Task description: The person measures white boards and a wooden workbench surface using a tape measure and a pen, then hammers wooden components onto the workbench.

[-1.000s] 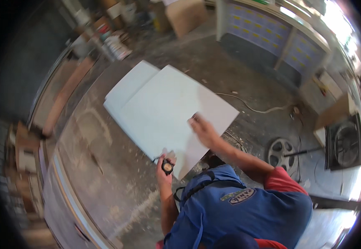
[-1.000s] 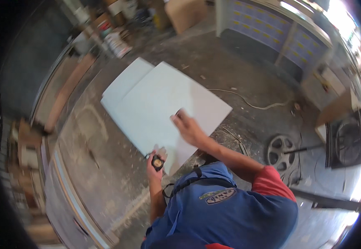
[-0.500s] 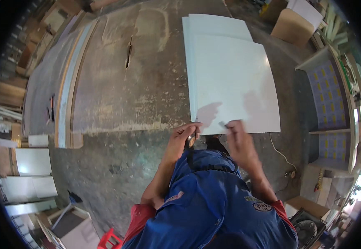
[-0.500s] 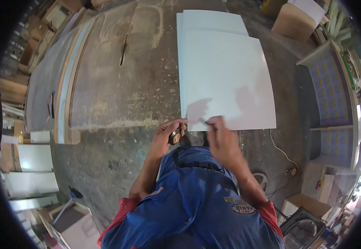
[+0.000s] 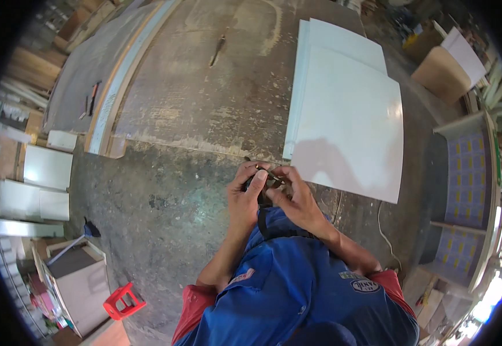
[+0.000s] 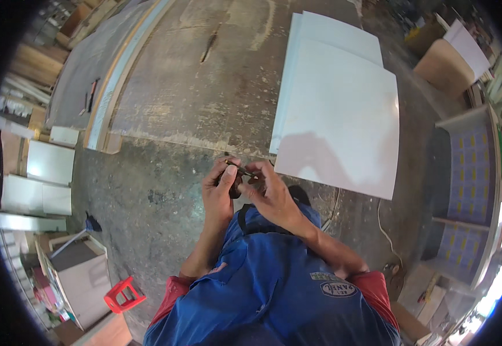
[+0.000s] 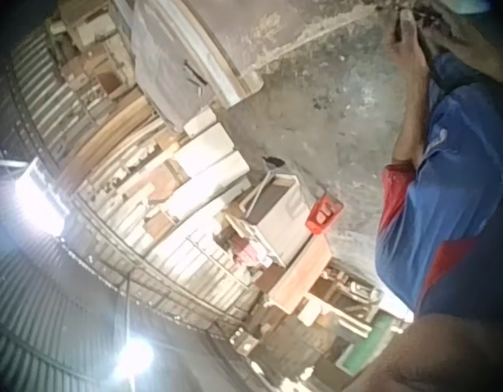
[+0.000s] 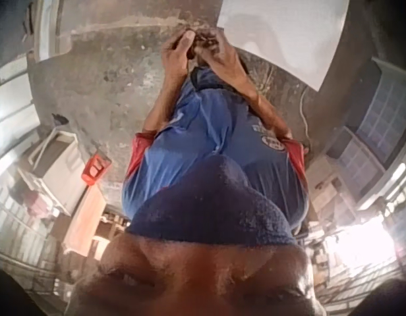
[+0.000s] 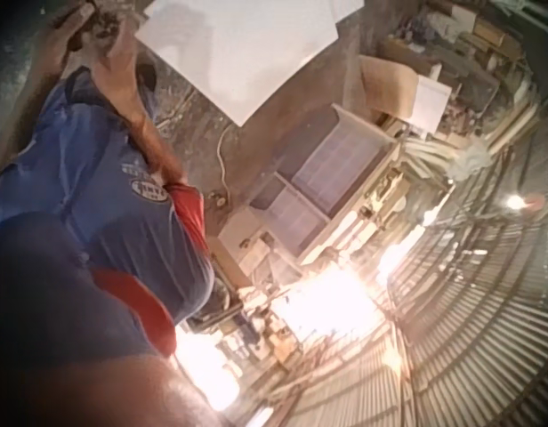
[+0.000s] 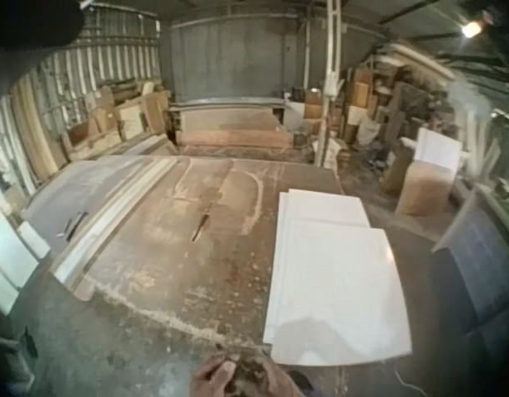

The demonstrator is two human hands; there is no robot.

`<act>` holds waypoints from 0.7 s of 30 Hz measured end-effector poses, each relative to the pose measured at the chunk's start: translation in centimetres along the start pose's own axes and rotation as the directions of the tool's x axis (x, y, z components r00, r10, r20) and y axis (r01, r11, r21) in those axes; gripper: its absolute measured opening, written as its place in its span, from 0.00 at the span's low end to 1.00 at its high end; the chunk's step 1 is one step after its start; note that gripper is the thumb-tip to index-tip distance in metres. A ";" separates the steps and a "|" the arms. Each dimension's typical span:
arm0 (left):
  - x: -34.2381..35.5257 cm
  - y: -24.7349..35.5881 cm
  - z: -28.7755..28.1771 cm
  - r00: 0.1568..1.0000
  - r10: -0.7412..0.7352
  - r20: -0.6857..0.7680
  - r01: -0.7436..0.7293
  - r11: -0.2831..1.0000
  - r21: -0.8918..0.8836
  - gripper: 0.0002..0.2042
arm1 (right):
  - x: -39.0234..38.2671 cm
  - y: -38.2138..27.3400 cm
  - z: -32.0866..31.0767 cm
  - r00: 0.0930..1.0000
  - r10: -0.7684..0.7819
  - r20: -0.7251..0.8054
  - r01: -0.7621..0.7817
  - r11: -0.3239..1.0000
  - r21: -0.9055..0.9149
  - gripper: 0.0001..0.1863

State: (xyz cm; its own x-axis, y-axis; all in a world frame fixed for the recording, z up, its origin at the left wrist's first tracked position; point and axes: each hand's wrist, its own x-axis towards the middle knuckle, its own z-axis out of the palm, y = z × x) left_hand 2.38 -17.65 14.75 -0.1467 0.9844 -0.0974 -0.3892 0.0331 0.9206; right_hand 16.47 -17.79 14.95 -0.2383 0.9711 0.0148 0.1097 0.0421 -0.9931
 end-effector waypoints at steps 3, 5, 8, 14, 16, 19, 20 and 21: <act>-1.5 1.4 1.2 0.985 0.151 -0.082 -0.135 0.976 0.172 0.07 | -0.2 0.4 0.2 0.982 -0.037 0.185 0.020 0.996 0.092 0.24; -2.7 1.1 1.7 0.971 0.166 -0.172 -0.137 0.976 0.169 0.08 | -0.4 0.3 0.1 0.963 -0.007 0.269 -0.041 0.984 0.174 0.30; -4.0 1.0 2.2 0.959 0.137 -0.247 -0.092 0.979 0.184 0.09 | -1.1 1.9 0.2 0.923 0.094 0.373 -0.267 0.854 0.446 0.32; -5.8 1.0 2.4 0.975 0.031 -0.222 -0.002 0.992 0.129 0.09 | -1.6 4.0 0.8 0.858 0.238 0.455 -0.466 0.733 0.496 0.27; -5.5 2.0 0.8 0.933 0.208 -0.294 -0.139 0.961 0.241 0.10 | -0.9 3.3 0.9 0.767 0.433 0.474 -0.635 0.618 0.463 0.20; -5.2 10.2 -2.6 0.801 0.504 -0.323 -0.378 0.844 0.381 0.10 | 0.8 3.7 1.3 0.785 0.481 0.391 -0.619 0.626 0.473 0.13; -5.7 13.1 -3.7 0.618 0.701 -0.357 -0.528 0.706 0.472 0.08 | 1.5 4.1 1.7 0.786 0.485 0.384 -0.618 0.633 0.467 0.13; -7.3 16.6 -5.2 0.425 0.836 -0.347 -0.545 0.542 0.639 0.08 | 2.4 4.4 2.2 0.802 0.467 0.373 -0.597 0.642 0.480 0.12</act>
State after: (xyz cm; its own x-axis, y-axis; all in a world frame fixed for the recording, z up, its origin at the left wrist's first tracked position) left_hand -7.76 -25.23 28.76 -0.7034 0.3859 0.5970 0.4503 -0.4078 0.7943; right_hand 14.28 -15.84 10.32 -0.4994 0.7108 -0.4954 -0.2504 -0.6658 -0.7029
